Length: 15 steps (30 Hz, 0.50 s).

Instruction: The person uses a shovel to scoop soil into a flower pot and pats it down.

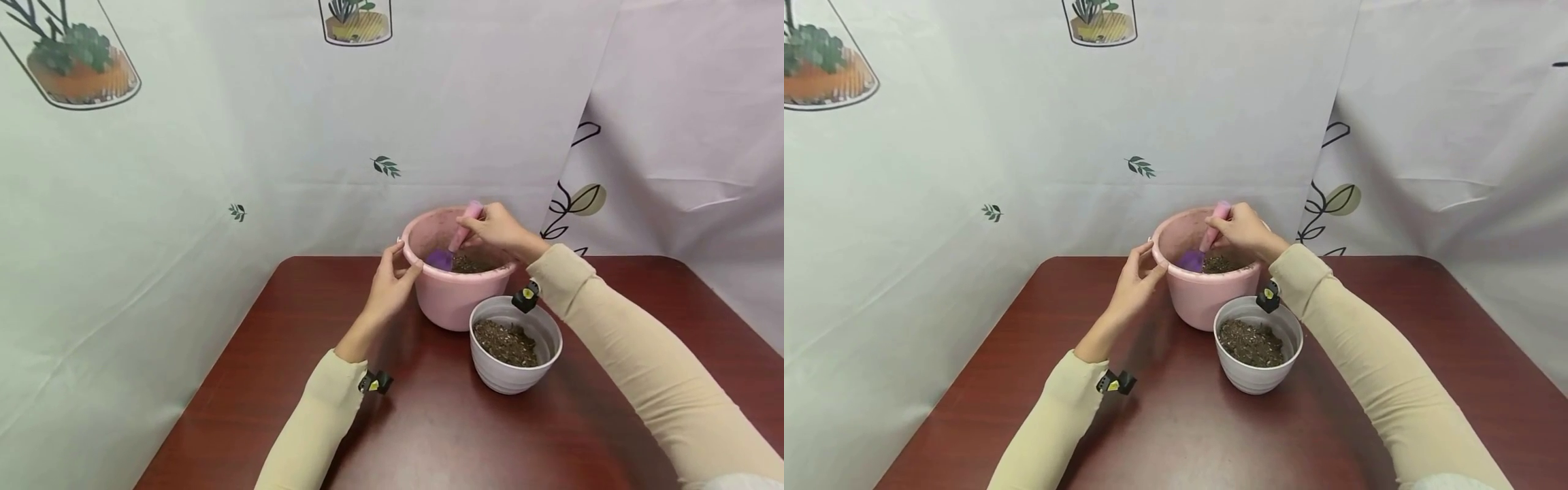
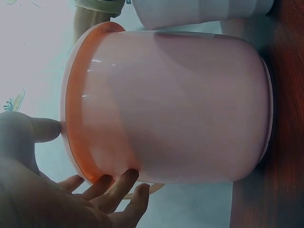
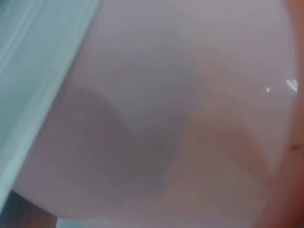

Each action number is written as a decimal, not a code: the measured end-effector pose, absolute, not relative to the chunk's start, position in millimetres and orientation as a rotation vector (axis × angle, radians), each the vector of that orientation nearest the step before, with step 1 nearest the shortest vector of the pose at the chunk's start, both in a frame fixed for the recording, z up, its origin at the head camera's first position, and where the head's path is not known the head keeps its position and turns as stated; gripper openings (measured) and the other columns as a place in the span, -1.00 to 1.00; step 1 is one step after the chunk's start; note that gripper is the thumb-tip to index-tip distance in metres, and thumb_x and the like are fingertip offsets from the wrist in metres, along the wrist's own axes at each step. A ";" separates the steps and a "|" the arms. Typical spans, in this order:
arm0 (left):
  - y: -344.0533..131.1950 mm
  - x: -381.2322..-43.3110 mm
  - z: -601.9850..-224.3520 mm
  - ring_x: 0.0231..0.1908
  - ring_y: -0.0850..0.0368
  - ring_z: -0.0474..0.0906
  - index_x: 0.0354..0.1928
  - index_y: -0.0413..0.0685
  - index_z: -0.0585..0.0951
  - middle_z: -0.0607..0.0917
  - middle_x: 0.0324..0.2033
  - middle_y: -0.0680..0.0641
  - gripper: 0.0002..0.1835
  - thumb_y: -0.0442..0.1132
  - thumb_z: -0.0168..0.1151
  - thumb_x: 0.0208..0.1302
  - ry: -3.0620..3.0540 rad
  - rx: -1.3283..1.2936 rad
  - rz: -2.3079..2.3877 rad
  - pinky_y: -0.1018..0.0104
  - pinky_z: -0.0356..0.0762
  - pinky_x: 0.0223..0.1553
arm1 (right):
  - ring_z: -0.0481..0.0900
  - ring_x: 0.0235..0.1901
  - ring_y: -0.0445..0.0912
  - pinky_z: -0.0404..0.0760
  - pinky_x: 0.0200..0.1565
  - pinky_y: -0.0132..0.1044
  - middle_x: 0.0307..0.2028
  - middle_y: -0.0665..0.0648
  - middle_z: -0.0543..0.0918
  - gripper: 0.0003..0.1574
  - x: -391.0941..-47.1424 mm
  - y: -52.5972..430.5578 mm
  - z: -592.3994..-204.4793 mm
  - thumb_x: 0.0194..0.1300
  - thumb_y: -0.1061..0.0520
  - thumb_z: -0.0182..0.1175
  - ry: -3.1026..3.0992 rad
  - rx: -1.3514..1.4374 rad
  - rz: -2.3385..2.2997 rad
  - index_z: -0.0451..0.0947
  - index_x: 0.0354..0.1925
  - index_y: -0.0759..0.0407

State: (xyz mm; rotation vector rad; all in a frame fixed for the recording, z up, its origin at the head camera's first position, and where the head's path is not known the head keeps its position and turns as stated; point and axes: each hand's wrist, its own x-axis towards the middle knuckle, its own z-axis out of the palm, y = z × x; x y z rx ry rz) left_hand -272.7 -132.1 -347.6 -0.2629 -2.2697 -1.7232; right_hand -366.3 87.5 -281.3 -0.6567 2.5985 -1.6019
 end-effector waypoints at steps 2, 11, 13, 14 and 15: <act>-132.8 -273.4 -347.8 0.06 -0.17 0.60 0.43 -0.12 0.28 0.41 0.35 -0.21 -0.36 -0.14 0.24 0.40 -2.269 -0.259 -1.729 -0.01 0.56 0.05 | 0.71 -0.48 -0.13 0.67 -0.36 -0.35 -0.48 0.21 0.75 -0.63 -366.2 87.8 -281.1 0.42 0.15 0.18 2.606 -0.614 -1.594 0.65 -0.37 0.47; -133.9 -274.8 -347.9 0.05 -0.17 0.61 0.41 -0.12 0.30 0.42 0.34 -0.19 -0.38 -0.17 0.25 0.38 -2.242 -0.261 -1.772 0.01 0.58 0.04 | 0.69 -0.49 -0.15 0.65 -0.37 -0.37 -0.51 0.17 0.75 -0.63 -364.7 89.6 -277.4 0.41 0.13 0.19 2.582 -0.507 -1.653 0.67 -0.38 0.44; -133.3 -274.7 -348.6 0.04 -0.18 0.61 0.40 -0.12 0.30 0.42 0.34 -0.20 -0.38 -0.17 0.26 0.38 -2.236 -0.257 -1.783 0.00 0.58 0.03 | 0.70 -0.51 -0.14 0.66 -0.37 -0.35 -0.52 0.16 0.75 -0.63 -364.0 91.1 -277.4 0.42 0.12 0.19 2.555 -0.482 -1.659 0.67 -0.37 0.43; -133.0 -274.4 -349.1 0.04 -0.18 0.61 0.40 -0.11 0.30 0.42 0.34 -0.20 -0.38 -0.17 0.26 0.38 -2.234 -0.255 -1.788 0.00 0.58 0.03 | 0.71 -0.51 -0.12 0.67 -0.36 -0.34 -0.52 0.17 0.75 -0.63 -363.6 91.8 -277.4 0.42 0.13 0.19 2.538 -0.470 -1.681 0.66 -0.37 0.44; -132.7 -274.5 -349.8 0.04 -0.19 0.61 0.40 -0.12 0.30 0.42 0.33 -0.20 -0.38 -0.18 0.26 0.37 -2.227 -0.255 -1.795 -0.01 0.58 0.03 | 0.72 -0.49 -0.11 0.68 -0.34 -0.32 -0.51 0.19 0.75 -0.63 -362.9 92.5 -277.5 0.42 0.14 0.18 2.514 -0.471 -1.701 0.65 -0.36 0.45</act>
